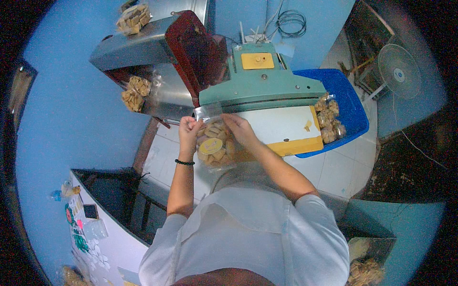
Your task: The person fills clear plastic bags with snack pieces, seals them using a heat-sealing machine, and places the sealed bags into a blue bin. The person then weighs the sealed bags on a digital scale and adjusts the contents to reach a target weight.
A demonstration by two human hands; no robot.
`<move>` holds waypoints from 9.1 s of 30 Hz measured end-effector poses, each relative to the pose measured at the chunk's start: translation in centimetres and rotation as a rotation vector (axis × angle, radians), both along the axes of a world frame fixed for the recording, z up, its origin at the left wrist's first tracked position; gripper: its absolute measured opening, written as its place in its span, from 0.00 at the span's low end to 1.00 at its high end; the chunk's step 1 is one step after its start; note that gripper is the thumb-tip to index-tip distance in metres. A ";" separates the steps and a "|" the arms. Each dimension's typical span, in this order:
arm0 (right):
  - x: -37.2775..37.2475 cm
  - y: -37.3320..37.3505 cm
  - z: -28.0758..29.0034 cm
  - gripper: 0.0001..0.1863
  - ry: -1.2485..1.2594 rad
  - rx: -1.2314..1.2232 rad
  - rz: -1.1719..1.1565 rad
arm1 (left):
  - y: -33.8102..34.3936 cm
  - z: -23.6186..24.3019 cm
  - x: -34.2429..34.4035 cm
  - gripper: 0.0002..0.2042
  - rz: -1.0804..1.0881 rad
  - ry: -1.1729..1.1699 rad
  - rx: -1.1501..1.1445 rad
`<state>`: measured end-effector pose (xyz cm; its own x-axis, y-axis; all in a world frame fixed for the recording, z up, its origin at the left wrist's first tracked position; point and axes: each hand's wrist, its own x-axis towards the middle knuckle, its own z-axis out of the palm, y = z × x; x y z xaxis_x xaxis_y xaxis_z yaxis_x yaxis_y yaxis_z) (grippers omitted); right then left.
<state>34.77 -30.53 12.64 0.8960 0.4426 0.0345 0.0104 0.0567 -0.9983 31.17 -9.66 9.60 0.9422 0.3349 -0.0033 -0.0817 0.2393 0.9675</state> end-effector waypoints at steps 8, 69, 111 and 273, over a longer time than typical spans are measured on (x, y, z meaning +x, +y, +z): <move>0.6 3.3 -1.9 0.20 0.140 0.090 0.056 | -5.3 -0.7 -7.2 0.31 0.166 -0.124 0.004; 4.4 -8.4 -0.3 0.11 0.271 0.399 -0.739 | -15.3 1.3 4.9 0.19 0.164 -0.098 0.190; -6.2 -10.9 7.7 0.33 -0.789 -0.823 -0.444 | -12.2 0.4 -2.8 0.10 -0.327 -0.338 0.970; -34.1 -28.5 42.0 0.03 -0.220 -1.039 -0.890 | -15.5 39.7 -16.3 0.07 -1.151 -0.597 1.464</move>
<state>0.71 -59.07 54.66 0.9065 -0.3600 0.2207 -0.1884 -0.8126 -0.5516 14.91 -25.12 49.27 0.4524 -0.8917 0.0103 -0.8373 -0.4208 0.3491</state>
